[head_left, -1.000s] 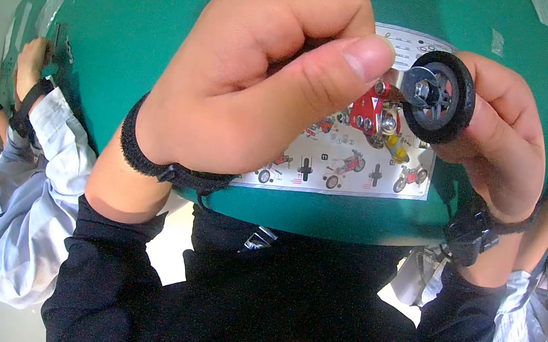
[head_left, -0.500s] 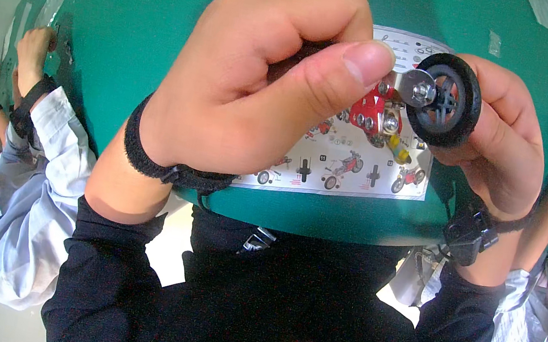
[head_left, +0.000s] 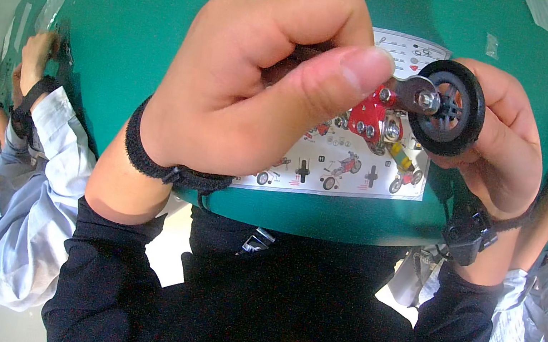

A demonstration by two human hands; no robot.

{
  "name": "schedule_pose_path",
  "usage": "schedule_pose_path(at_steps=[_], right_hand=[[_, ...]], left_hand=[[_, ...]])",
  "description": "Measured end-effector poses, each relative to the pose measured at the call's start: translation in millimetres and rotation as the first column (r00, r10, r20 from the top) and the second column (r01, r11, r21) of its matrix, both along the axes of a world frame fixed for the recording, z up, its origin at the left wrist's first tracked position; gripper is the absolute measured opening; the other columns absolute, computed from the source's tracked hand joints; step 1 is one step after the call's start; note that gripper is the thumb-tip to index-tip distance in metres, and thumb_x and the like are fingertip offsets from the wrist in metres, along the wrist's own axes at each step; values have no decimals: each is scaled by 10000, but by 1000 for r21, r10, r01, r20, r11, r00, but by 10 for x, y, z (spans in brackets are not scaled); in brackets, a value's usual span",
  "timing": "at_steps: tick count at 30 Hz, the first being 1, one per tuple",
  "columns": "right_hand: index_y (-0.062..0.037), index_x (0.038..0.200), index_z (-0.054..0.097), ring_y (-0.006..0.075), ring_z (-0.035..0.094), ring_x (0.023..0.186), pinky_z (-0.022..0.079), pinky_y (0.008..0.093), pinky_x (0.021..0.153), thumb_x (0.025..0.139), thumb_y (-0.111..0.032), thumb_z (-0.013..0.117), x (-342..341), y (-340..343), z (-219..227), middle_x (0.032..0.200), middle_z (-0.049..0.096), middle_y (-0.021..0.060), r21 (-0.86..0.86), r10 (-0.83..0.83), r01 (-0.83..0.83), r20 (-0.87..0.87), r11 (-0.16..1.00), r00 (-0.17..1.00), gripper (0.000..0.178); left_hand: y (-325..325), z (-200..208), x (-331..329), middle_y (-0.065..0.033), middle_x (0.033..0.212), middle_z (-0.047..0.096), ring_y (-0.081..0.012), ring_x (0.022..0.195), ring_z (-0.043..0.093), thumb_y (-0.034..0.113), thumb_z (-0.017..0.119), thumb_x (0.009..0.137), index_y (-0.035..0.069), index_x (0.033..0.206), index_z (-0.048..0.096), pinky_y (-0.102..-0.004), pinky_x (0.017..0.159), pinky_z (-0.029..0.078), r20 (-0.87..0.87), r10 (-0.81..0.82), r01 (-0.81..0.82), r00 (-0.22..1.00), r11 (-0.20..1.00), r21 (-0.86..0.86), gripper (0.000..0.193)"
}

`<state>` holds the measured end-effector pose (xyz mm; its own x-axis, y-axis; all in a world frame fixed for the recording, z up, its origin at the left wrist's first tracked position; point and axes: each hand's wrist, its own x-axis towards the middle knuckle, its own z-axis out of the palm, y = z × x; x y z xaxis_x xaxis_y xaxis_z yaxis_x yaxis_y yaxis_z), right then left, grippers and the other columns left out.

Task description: Assemble a small toy motorcycle model using a manual and small tools.

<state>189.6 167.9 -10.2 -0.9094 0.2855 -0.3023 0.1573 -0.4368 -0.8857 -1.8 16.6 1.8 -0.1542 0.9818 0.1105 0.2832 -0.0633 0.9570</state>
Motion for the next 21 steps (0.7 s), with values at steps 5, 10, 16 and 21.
schedule_pose_path(at_steps=[5, 10, 16, 21], right_hand=[[79, 966, 604, 53, 422, 484, 263, 193, 419, 818, -249, 627, 45, 21, 9, 690, 565, 32, -35, 7, -7, 8, 999, 1000, 360], [75, 927, 607, 65, 473, 495, 309, 190, 419, 797, -251, 654, 46, 36, -31, 701, 596, 41, -42, 51, -50, 42, 998, 998, 354], [80, 909, 605, 74, 494, 493, 327, 189, 416, 784, -250, 684, -8, 14, -9, 687, 607, 56, -91, 109, -104, 49, 990, 993, 361], [83, 960, 592, 55, 431, 449, 276, 193, 392, 802, -263, 681, -13, -11, -8, 665, 581, 43, -143, 113, -106, 36, 984, 993, 391]], left_hand=[[16, 1, 53, 19, 744, 464, -63, 666, 398, 222, 566, 924, 32, 796, 526, -209, 595, 296, -9, -9, 9, 1000, 1000, 8, 232], [21, -46, 48, 7, 736, 458, -80, 659, 394, 216, 569, 918, 30, 786, 514, -221, 590, 292, -22, -16, 16, 1000, 1000, 14, 234], [54, -80, -7, -12, 709, 430, -117, 638, 375, 194, 586, 886, 33, 749, 485, -259, 572, 276, -3, -44, 44, 999, 991, 123, 235], [86, -136, -19, -10, 707, 432, -116, 636, 377, 236, 587, 899, 34, 746, 483, -260, 568, 276, 111, -99, 83, 989, 987, 137, 274]])
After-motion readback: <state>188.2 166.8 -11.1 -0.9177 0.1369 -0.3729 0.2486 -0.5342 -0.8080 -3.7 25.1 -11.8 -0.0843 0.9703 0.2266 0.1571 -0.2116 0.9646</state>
